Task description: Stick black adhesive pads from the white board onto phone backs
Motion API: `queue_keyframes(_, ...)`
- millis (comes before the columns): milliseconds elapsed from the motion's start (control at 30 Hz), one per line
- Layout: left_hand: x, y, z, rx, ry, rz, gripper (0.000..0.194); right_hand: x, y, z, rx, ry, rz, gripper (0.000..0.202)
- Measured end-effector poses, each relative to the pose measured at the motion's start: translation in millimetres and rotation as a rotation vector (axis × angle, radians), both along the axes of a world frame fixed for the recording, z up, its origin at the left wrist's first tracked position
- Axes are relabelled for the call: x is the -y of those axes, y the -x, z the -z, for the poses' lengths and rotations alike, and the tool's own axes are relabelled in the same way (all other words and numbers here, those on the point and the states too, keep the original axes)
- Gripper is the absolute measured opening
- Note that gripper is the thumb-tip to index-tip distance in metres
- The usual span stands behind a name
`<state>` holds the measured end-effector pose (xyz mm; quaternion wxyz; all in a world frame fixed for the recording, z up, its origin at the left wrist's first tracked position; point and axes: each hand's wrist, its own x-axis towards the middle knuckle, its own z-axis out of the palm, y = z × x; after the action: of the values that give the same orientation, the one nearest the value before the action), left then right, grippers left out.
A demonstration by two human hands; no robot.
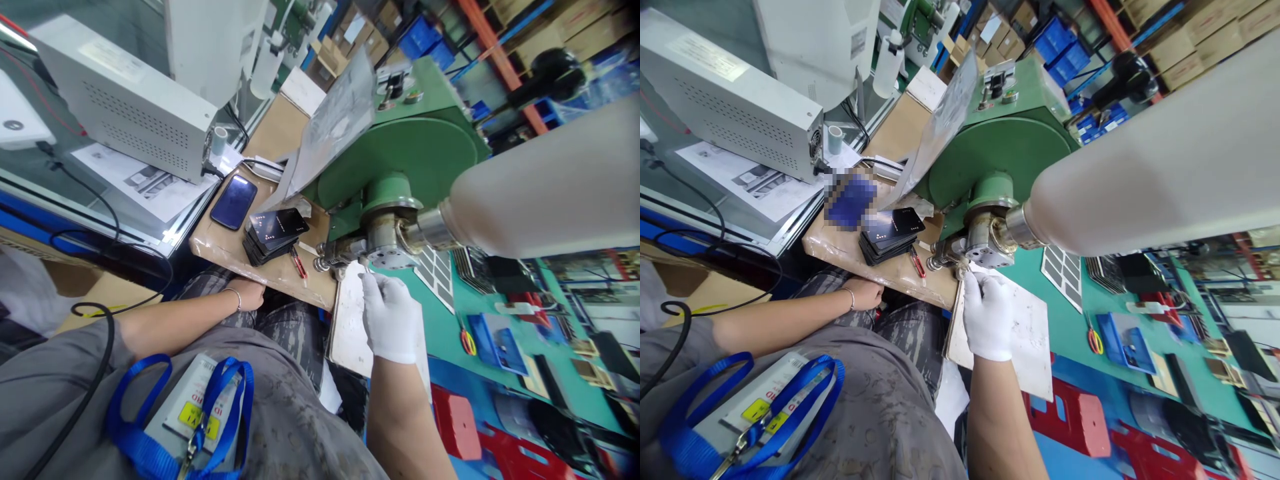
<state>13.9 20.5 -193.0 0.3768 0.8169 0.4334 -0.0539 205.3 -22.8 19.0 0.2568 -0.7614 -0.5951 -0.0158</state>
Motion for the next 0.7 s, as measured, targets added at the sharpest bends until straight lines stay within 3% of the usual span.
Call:
queue_keyframes(167,0.5,-0.2,1.0,-0.020,0.008,0.007,0.028,-2.7,-4.2,8.9,-0.047,-0.023,0.022,0.031)
queue_keyframes(267,1.1,0.0,0.5,-0.040,0.001,0.015,0.028,-5.9,-4.0,9.2,-0.094,0.005,-0.048,0.028)
queue_keyframes(367,2.3,-1.1,-0.9,-0.064,-0.008,0.024,0.028,-6.7,-3.3,4.7,0.003,0.051,-0.155,0.029)
queue_keyframes(467,4.2,-4.6,-3.3,-0.092,-0.014,0.024,0.028,-6.3,-3.4,3.1,0.074,0.022,-0.168,0.030)
queue_keyframes(700,8.2,-16.1,-10.5,-0.156,-0.037,0.013,0.027,-8.6,-2.9,10.2,-0.236,-0.029,-0.173,0.022)
